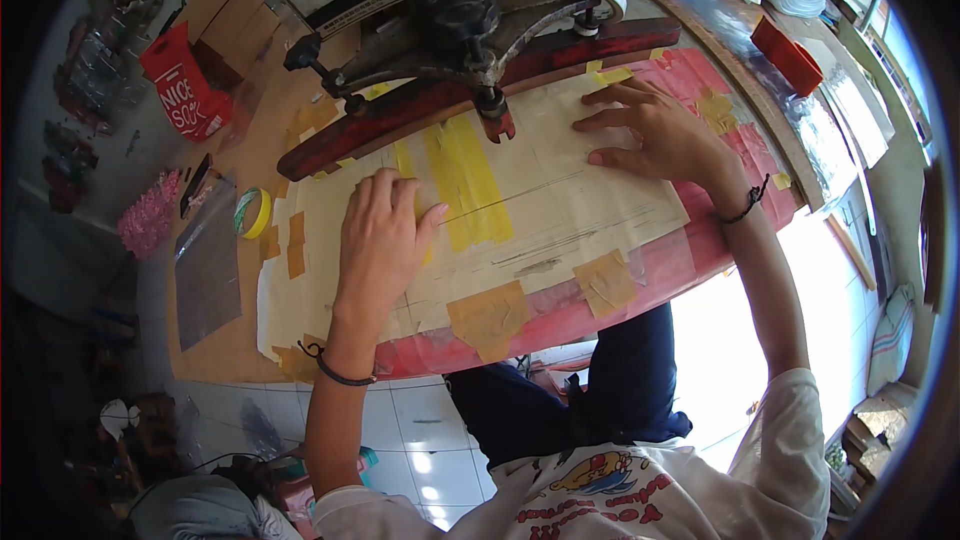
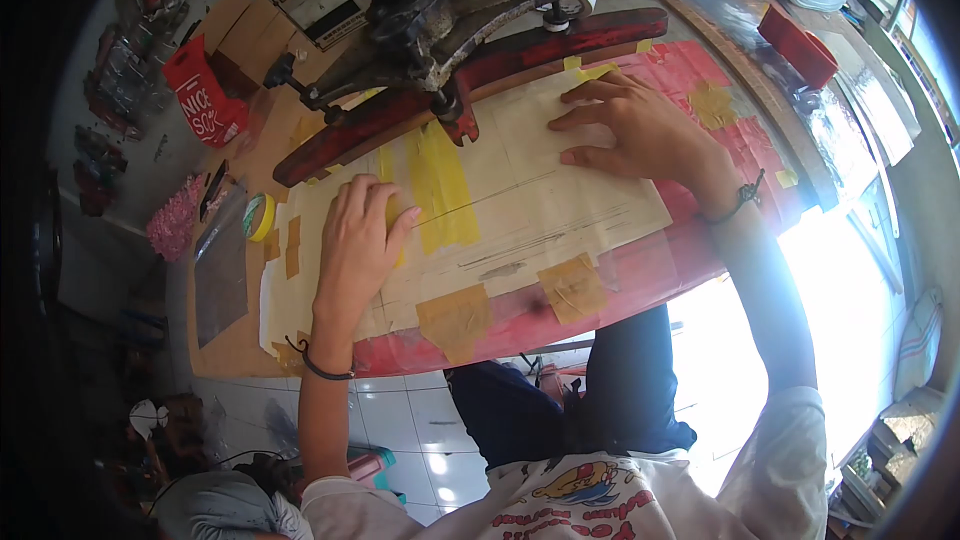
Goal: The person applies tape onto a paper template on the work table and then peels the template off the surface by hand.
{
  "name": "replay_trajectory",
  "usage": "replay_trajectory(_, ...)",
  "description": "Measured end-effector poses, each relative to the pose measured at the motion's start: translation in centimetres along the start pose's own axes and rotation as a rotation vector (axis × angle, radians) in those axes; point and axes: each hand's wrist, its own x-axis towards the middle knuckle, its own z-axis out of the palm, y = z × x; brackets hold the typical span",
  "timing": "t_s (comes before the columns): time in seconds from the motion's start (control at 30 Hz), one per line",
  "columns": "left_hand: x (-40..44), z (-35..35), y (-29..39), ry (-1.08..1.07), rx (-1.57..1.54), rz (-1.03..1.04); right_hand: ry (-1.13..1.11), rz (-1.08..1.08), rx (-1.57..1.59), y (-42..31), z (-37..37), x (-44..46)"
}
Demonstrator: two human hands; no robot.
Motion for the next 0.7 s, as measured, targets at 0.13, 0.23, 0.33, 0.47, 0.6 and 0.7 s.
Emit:
replay_trajectory(0.13,-0.1,0.3,0.1,0.015,0.032,0.051,-0.003,0.024,-0.055,-0.7,-0.1,-0.1)
replay_trajectory(0.23,-0.1,0.1,0.4,-0.024,0.005,0.016,0.002,0.064,-0.039,-1.2,0.2,-0.6)
replay_trajectory(0.33,-0.2,0.2,0.4,-0.001,0.015,0.039,0.086,0.049,-0.016,-1.4,1.4,-1.4)
replay_trajectory(0.47,-1.3,-0.5,0.7,-0.11,0.002,0.01,0.095,0.092,-0.042,-2.1,1.5,-4.5)
replay_trajectory(0.6,-5.6,-4.0,4.3,-0.199,-0.09,-0.005,0.094,0.093,-0.071,-3.4,-0.5,-9.2)
replay_trajectory(0.7,-9.3,-3.9,6.7,-0.138,-0.217,-0.07,0.181,0.152,-0.021,-4.2,-0.6,-10.8)
